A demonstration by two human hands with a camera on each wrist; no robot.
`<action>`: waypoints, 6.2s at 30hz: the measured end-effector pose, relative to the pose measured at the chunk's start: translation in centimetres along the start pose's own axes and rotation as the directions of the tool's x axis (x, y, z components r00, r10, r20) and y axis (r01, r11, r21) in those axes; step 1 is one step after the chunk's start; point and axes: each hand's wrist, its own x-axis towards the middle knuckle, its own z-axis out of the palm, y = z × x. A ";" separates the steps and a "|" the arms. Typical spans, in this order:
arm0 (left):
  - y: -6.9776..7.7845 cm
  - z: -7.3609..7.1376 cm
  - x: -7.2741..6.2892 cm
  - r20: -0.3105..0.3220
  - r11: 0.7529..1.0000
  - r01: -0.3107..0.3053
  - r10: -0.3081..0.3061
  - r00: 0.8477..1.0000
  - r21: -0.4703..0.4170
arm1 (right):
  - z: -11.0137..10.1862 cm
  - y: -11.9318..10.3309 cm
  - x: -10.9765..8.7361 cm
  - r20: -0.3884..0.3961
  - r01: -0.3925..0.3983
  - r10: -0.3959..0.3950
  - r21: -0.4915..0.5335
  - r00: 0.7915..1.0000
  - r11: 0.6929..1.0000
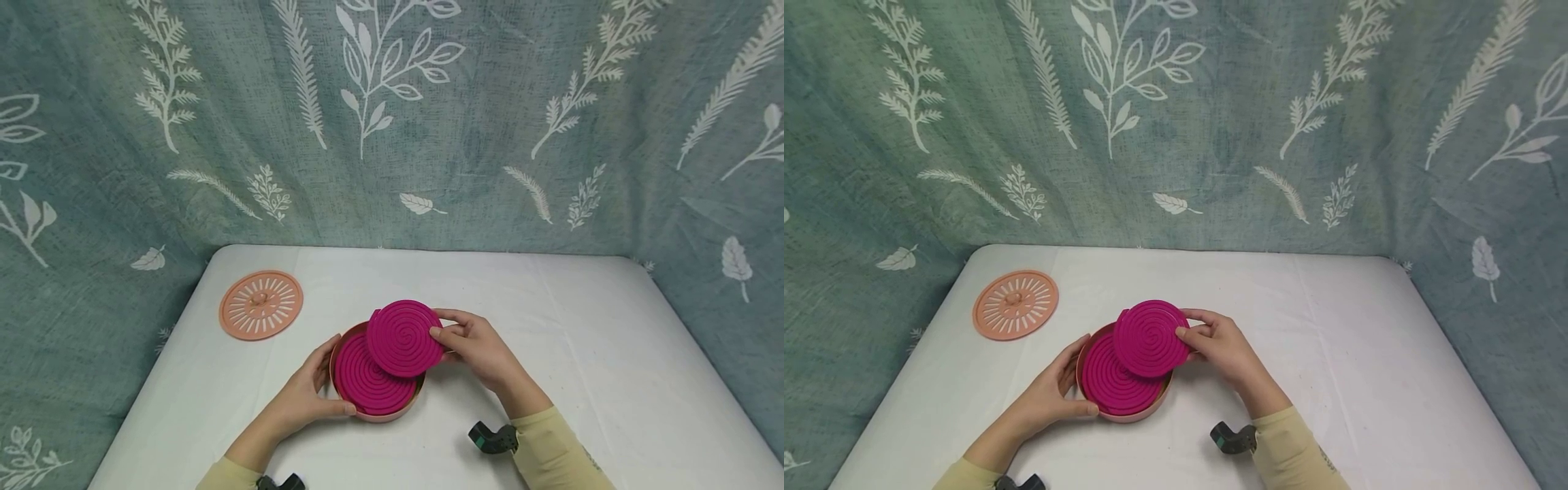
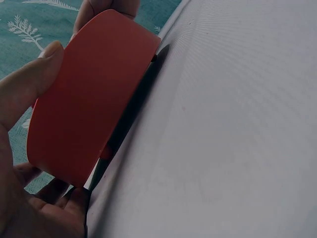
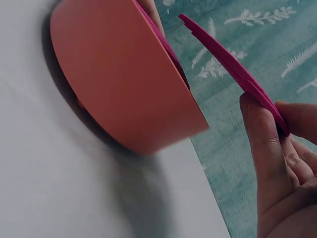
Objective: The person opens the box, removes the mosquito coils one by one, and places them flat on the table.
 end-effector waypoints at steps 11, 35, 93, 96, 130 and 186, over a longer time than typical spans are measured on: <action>-0.3 0.1 0.1 0.004 1.000 -0.017 0.017 1.000 -0.020 | -3.4 0.2 0.5 -0.107 0.021 -0.017 0.036 0.994 0.999; -0.1 0.3 -0.2 -0.005 0.999 0.026 -0.026 1.000 -0.040 | -8.7 1.3 5.3 -0.222 -0.068 0.059 -0.036 0.973 0.997; -0.1 0.3 -0.3 0.010 0.997 0.023 -0.022 1.000 -0.073 | -11.6 2.3 11.4 -0.283 -0.304 0.263 -0.112 0.922 0.946; -0.1 0.3 -0.3 0.013 0.997 0.022 -0.022 1.000 -0.072 | -11.7 2.4 11.7 -0.282 -0.308 0.266 -0.117 0.922 0.944; 0.0 0.4 -0.2 0.005 0.998 0.007 -0.007 1.000 -0.058 | -11.9 1.8 12.0 -0.308 -0.293 0.215 -0.235 0.927 0.927; -0.1 0.3 0.0 0.007 0.998 0.000 0.000 1.000 -0.057 | -10.8 -0.4 6.2 -0.179 -0.101 0.064 -0.208 0.982 0.973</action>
